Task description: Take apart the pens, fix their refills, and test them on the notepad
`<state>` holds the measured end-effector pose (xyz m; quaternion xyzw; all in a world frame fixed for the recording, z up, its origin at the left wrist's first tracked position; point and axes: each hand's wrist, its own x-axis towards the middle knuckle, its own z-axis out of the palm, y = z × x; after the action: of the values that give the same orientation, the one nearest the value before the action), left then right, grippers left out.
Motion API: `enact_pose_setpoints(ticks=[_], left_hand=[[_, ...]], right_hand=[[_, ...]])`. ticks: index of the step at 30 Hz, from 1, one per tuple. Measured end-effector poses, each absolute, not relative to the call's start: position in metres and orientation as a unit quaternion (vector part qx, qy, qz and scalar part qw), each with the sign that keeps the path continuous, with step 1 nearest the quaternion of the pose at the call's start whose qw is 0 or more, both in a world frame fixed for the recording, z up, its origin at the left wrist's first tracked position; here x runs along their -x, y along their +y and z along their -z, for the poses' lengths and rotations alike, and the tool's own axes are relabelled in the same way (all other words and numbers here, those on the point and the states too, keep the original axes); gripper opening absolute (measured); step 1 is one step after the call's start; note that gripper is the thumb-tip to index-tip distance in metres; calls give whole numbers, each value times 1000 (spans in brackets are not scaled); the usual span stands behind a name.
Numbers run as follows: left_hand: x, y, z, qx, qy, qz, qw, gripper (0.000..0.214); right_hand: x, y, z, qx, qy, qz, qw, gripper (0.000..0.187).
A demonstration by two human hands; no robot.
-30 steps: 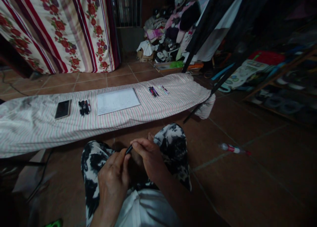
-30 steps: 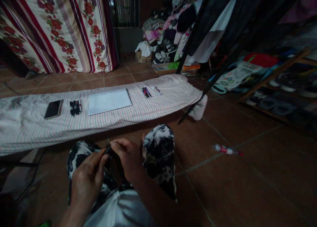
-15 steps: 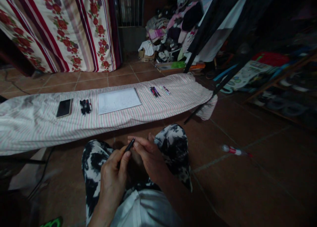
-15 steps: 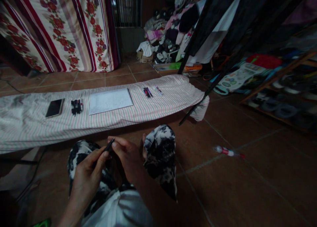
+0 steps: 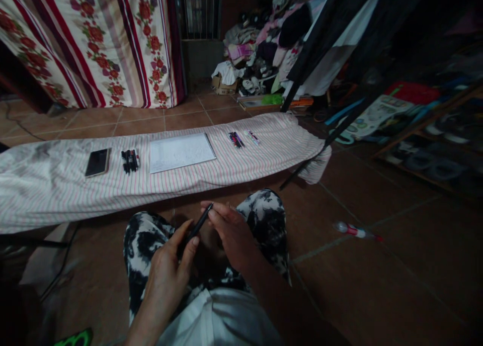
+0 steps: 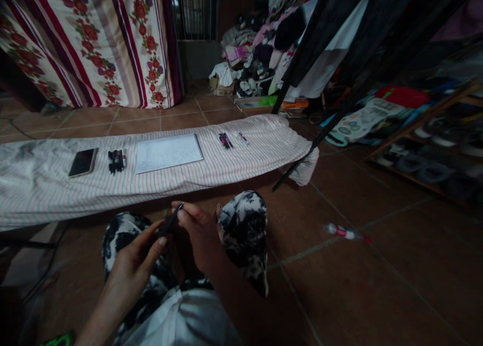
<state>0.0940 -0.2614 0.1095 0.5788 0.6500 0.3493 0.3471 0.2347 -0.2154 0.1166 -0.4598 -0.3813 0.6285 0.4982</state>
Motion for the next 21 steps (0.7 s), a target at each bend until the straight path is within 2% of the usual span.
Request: enact_pose_setpoints(ticks=[5,15,21], left_hand=[[-93,-263,-112,-532,630,-369,428,43],[-95,-263,-129,-228,522,-487,662,49],[-93,-265,-136,-167,481,-523,684,39]], right_hand=[[-233,-210,-116,410,-318,-681,517,28],[-244,-196,-115,415,-220,-699,540,18],[-244,-190,-105,382,-138,-734,544,21]])
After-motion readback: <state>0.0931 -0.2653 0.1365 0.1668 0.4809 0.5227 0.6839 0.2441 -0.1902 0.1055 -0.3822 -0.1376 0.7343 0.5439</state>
